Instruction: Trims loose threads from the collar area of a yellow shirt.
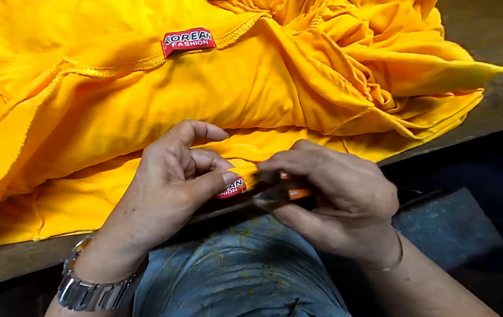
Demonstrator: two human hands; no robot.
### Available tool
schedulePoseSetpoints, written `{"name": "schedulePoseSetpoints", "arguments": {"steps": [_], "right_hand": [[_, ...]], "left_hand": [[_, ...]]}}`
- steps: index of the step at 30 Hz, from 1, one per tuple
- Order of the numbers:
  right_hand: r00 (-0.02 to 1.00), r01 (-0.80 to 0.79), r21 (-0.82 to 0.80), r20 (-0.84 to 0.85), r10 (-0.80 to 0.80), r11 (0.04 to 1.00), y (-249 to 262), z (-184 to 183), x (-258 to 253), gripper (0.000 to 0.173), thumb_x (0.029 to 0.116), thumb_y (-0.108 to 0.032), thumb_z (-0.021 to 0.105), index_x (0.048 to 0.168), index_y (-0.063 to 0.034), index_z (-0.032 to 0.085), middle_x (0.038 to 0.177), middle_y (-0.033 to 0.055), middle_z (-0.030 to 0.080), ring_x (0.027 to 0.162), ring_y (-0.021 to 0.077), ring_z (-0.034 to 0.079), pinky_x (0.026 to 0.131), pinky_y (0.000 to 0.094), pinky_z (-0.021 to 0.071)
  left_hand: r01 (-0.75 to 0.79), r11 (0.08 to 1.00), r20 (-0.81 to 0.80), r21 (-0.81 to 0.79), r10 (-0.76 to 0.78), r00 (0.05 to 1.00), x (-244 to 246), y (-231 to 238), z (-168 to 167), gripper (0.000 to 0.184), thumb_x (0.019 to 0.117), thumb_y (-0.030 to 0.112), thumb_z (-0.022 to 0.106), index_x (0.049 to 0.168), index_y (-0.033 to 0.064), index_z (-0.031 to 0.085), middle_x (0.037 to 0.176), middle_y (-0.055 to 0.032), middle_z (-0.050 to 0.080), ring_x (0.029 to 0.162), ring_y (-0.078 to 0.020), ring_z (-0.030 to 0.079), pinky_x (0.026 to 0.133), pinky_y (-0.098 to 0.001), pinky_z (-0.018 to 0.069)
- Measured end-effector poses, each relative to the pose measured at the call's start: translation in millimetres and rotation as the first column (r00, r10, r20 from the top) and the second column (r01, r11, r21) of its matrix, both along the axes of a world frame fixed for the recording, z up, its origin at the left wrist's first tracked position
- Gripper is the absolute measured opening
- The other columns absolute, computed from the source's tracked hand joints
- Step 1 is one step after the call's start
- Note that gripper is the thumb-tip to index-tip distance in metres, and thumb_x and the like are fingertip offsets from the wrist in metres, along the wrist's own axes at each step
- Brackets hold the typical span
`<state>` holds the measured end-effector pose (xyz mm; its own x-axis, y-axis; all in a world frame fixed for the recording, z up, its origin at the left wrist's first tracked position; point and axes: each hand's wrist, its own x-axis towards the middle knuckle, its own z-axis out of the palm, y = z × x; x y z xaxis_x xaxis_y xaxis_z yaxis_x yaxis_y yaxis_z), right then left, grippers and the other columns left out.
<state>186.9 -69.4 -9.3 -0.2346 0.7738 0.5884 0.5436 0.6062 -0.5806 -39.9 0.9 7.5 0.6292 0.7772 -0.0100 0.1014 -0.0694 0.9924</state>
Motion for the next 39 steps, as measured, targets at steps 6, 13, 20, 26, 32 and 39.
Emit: {"name": "schedulePoseSetpoints", "arguments": {"steps": [6,13,20,26,32,39], "right_hand": [[0.999,-0.043,0.073,-0.021,0.045,0.996,8,-4,-9,0.016,0.0884,0.0,0.06,0.092,0.0029,0.076,0.074,0.007,0.063,0.069,0.0103,0.057,0.06,0.0229,0.0445],[0.884,-0.339,-0.192,0.269,0.382,0.921,-20,-6,-9,0.014,0.0957,-0.013,0.056,0.088,-0.0104,0.067,0.076,-0.0015,0.058,0.068,0.0107,0.058,0.055,0.0266,0.0463],[0.97,0.049,-0.043,0.241,-0.038,0.998,-31,-11,9,0.045,0.1091,-0.037,0.041,0.115,-0.0017,0.069,0.086,0.0041,0.061,0.074,0.0115,0.058,0.06,0.0257,0.0471],[0.9,0.181,0.18,0.367,-0.237,0.967,-18,-10,22,0.037,0.107,-0.025,0.049,0.118,0.0032,0.071,0.084,0.0094,0.058,0.073,0.0181,0.055,0.059,0.029,0.0424],[0.931,0.107,0.127,0.335,-0.144,0.986,-8,-10,20,0.037,0.1075,-0.026,0.047,0.109,0.0013,0.073,0.081,0.0073,0.059,0.07,0.016,0.056,0.057,0.0284,0.0421],[0.924,0.045,0.14,0.371,-0.095,0.989,-3,-3,24,0.033,0.1069,-0.022,0.05,0.103,0.0018,0.072,0.079,0.0081,0.059,0.069,0.0176,0.055,0.057,0.0299,0.0418]], "left_hand": [[0.003,1.0,0.001,0.012,-0.003,1.0,3,0,4,0.044,0.09,-0.009,0.064,0.131,0.0028,0.052,0.088,-0.0064,0.075,0.066,-0.0109,0.07,0.056,-0.0174,0.0566],[-0.027,1.0,-0.011,-0.007,0.027,1.0,1,1,-1,0.041,0.0893,-0.008,0.064,0.127,0.0028,0.054,0.086,-0.0077,0.075,0.066,-0.0133,0.071,0.055,-0.0204,0.0576],[-0.036,0.996,0.064,-0.087,0.042,0.997,4,7,-4,0.034,0.0915,-0.009,0.061,0.124,0.0012,0.055,0.091,-0.0102,0.076,0.071,-0.0128,0.073,0.062,-0.0199,0.0596],[-0.009,0.991,0.064,-0.132,0.018,0.998,4,8,-1,0.035,0.0918,-0.01,0.056,0.125,0.0009,0.056,0.09,-0.012,0.076,0.07,-0.0125,0.072,0.061,-0.0192,0.0582],[0.009,0.997,0.04,-0.081,-0.006,0.999,2,3,3,0.036,0.0929,-0.011,0.055,0.126,0.0018,0.055,0.088,-0.0105,0.075,0.065,-0.0109,0.07,0.055,-0.0168,0.0545],[0.044,0.996,0.024,-0.08,-0.042,0.999,9,14,3,0.033,0.0926,-0.009,0.058,0.124,0.0006,0.056,0.091,-0.0101,0.076,0.071,-0.0133,0.072,0.062,-0.0205,0.0595]]}}
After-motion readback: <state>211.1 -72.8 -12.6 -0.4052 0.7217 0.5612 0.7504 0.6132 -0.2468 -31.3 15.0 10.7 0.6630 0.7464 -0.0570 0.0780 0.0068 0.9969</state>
